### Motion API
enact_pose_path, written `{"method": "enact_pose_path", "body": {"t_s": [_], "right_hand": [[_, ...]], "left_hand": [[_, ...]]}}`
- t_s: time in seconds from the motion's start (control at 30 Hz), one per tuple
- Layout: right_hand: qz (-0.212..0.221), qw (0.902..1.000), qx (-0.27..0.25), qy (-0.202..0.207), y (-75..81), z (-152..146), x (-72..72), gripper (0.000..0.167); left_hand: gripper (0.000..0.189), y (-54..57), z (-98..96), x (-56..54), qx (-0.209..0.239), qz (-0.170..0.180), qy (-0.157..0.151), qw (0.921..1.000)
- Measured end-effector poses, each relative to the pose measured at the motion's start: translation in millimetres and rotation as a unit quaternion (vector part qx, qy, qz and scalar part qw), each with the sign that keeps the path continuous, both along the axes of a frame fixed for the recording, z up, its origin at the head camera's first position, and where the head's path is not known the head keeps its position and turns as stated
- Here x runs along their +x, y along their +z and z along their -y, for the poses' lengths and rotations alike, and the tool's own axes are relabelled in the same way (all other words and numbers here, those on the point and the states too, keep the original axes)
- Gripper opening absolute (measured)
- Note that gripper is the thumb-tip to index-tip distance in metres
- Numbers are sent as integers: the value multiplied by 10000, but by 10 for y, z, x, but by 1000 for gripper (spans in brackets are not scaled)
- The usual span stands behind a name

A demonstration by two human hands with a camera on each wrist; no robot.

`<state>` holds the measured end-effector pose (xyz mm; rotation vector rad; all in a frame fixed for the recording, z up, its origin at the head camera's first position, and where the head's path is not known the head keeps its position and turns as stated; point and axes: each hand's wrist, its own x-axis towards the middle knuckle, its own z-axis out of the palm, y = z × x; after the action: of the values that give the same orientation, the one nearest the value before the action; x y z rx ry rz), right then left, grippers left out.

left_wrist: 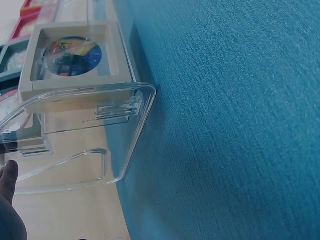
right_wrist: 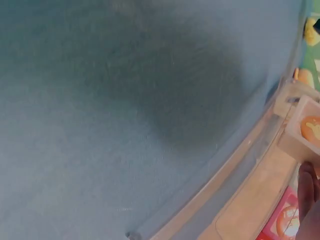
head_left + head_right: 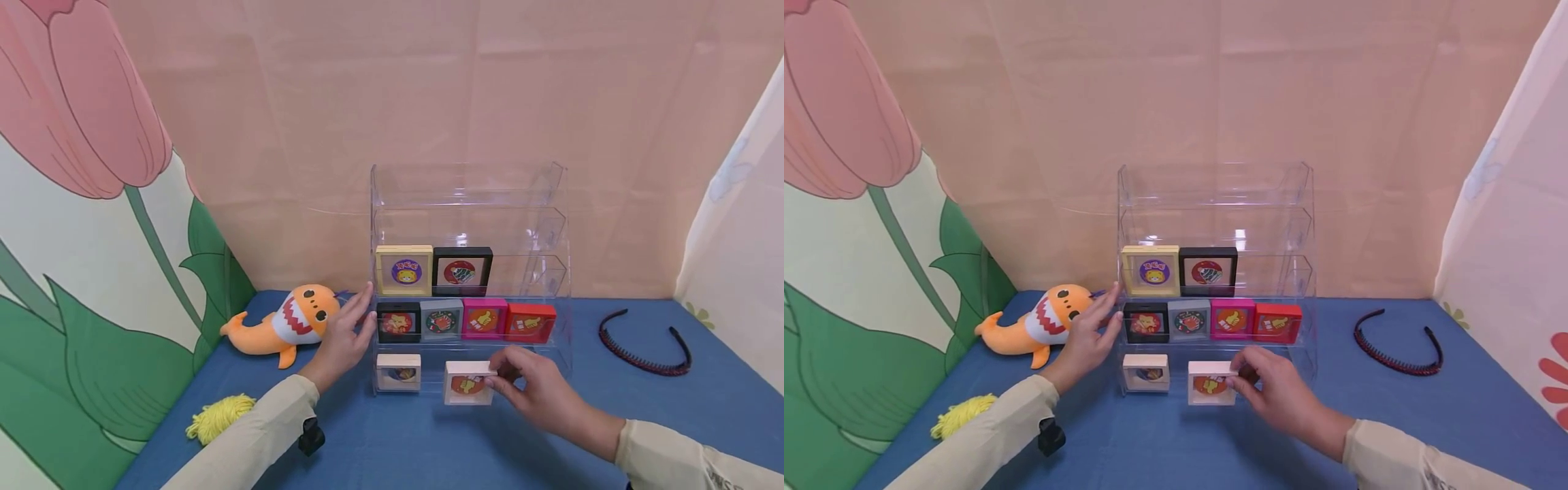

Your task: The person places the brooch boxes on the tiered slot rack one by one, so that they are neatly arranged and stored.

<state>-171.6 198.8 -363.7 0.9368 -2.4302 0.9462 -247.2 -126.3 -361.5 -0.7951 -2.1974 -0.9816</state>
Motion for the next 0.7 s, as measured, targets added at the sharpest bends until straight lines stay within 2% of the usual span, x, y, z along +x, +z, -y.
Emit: {"method": "enact_pose_path", "body": {"t_s": [0.3, 0.7], "right_hand": [[-278, 9985, 82, -460, 14, 44, -154, 35], [26, 9979, 141, -629, -3, 145, -262, 32]], "left_hand": [[58, -7, -5, -8, 5, -113, -29, 9999], [57, -21, 0, -18, 9, -180, -57, 9998]]}}
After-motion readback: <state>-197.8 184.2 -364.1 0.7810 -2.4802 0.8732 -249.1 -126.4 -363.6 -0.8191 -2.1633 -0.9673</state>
